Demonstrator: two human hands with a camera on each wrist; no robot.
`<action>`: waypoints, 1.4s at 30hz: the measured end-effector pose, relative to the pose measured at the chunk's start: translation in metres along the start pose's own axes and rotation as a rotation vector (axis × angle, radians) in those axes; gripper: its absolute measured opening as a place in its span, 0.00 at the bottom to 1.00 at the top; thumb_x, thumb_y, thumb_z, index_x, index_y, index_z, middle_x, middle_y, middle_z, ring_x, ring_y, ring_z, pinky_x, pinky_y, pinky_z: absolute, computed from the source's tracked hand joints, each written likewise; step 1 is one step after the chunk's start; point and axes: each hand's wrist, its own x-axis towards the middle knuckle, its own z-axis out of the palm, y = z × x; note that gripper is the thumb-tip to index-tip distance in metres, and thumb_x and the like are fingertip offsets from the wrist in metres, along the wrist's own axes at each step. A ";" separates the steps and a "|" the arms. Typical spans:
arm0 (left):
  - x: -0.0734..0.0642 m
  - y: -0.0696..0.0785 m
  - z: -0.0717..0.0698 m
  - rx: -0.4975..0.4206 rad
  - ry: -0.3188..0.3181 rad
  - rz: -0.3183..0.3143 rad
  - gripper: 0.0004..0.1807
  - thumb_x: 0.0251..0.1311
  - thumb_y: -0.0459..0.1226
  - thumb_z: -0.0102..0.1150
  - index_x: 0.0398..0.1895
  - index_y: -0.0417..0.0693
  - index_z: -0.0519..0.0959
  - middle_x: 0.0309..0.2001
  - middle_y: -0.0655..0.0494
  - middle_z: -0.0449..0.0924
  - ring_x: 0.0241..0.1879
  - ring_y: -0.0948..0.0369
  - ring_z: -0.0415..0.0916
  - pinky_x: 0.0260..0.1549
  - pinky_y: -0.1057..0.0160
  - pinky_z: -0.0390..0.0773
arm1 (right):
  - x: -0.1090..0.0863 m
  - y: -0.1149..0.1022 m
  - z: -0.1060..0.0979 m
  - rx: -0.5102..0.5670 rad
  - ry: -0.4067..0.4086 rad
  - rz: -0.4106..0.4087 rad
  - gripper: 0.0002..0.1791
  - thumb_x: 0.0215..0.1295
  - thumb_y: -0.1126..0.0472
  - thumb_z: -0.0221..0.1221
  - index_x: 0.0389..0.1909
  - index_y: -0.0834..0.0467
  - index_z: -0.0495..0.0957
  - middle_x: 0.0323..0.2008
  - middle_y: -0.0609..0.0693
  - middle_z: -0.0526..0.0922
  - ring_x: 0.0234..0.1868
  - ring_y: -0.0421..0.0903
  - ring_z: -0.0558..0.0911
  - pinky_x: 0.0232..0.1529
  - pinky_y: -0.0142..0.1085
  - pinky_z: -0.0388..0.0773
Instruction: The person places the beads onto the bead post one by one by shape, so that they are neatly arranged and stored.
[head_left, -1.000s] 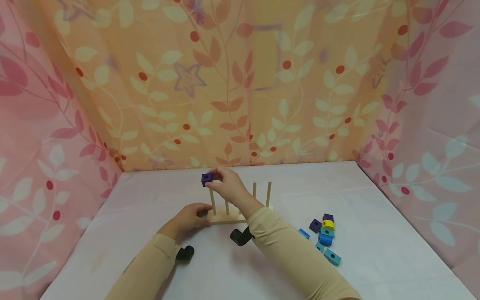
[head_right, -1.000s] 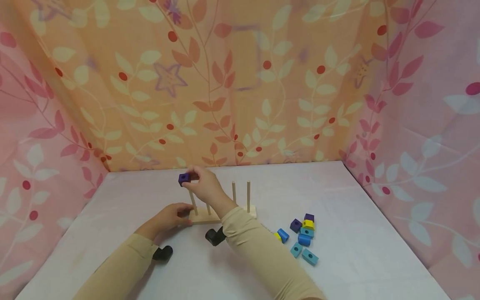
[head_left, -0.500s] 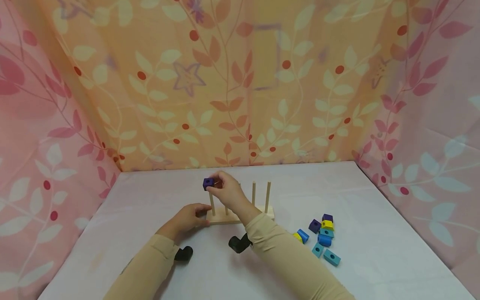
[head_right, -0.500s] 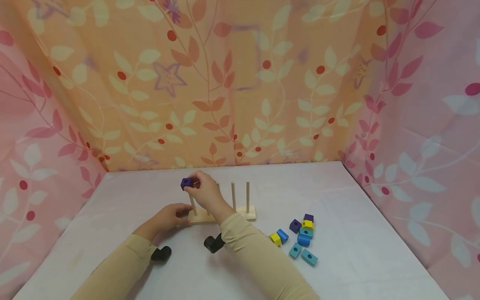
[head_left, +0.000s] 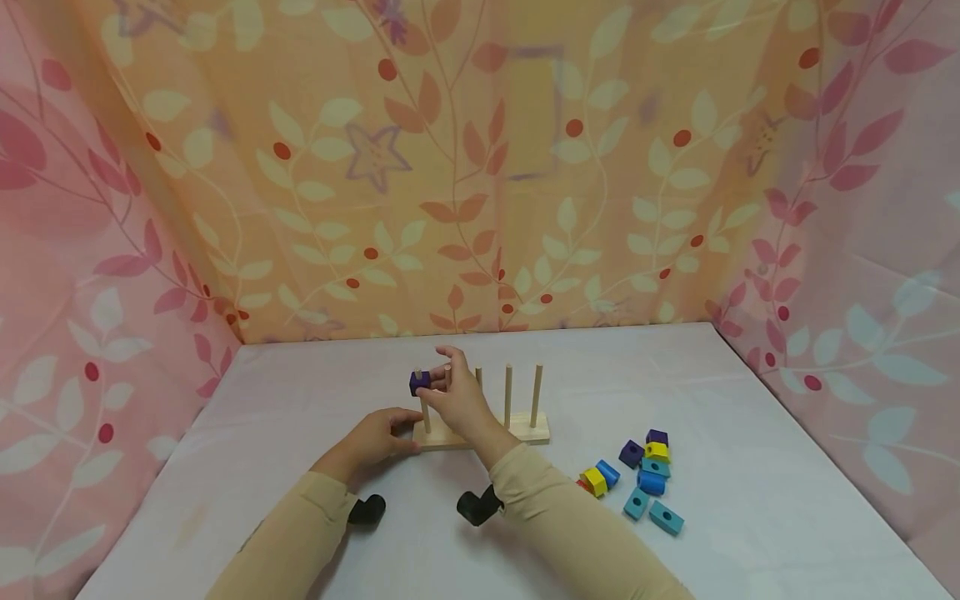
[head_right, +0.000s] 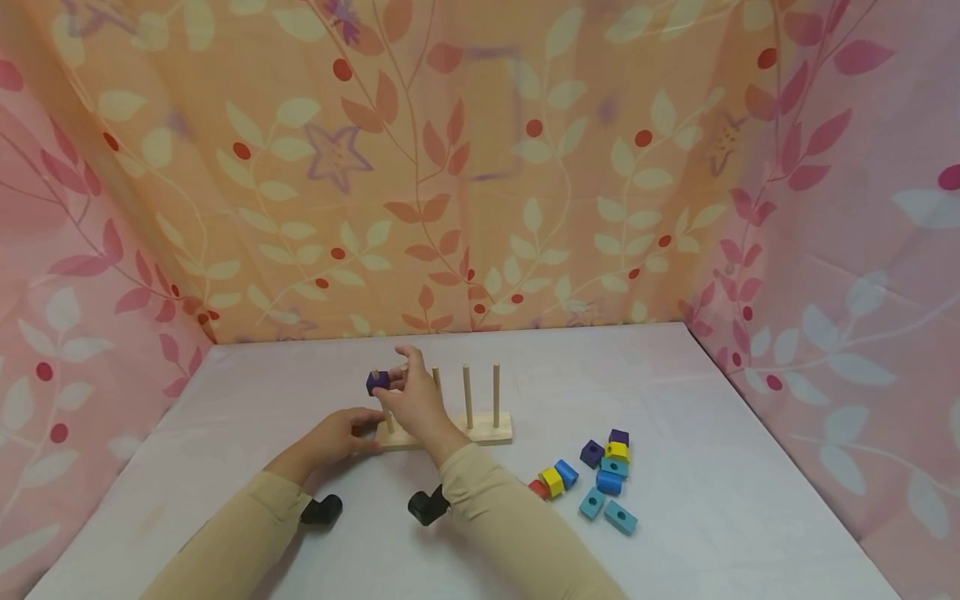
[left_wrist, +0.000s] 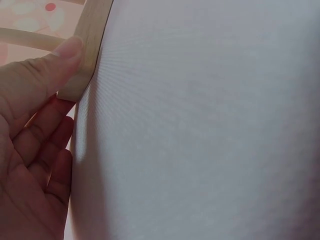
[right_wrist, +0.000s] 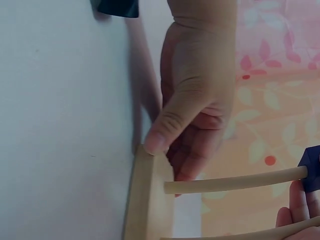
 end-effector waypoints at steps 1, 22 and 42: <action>0.000 0.001 0.000 0.001 0.002 -0.004 0.27 0.42 0.42 0.71 0.51 0.57 0.78 0.53 0.58 0.75 0.58 0.54 0.66 0.59 0.46 0.60 | -0.001 0.002 0.001 -0.002 0.004 0.005 0.35 0.56 0.66 0.62 0.63 0.56 0.56 0.41 0.52 0.76 0.42 0.46 0.78 0.46 0.39 0.76; -0.002 -0.007 0.002 0.049 0.033 0.138 0.27 0.41 0.41 0.71 0.49 0.48 0.78 0.52 0.53 0.76 0.58 0.51 0.67 0.58 0.48 0.62 | -0.009 0.048 0.013 -0.067 0.008 0.096 0.14 0.51 0.70 0.64 0.38 0.62 0.72 0.36 0.52 0.80 0.42 0.47 0.79 0.43 0.37 0.76; 0.000 0.000 -0.001 0.066 0.024 0.106 0.28 0.42 0.42 0.71 0.51 0.48 0.78 0.52 0.53 0.76 0.58 0.52 0.67 0.59 0.49 0.62 | -0.013 0.054 0.014 -0.200 0.048 0.091 0.13 0.48 0.75 0.60 0.36 0.65 0.72 0.34 0.56 0.80 0.35 0.46 0.79 0.37 0.33 0.76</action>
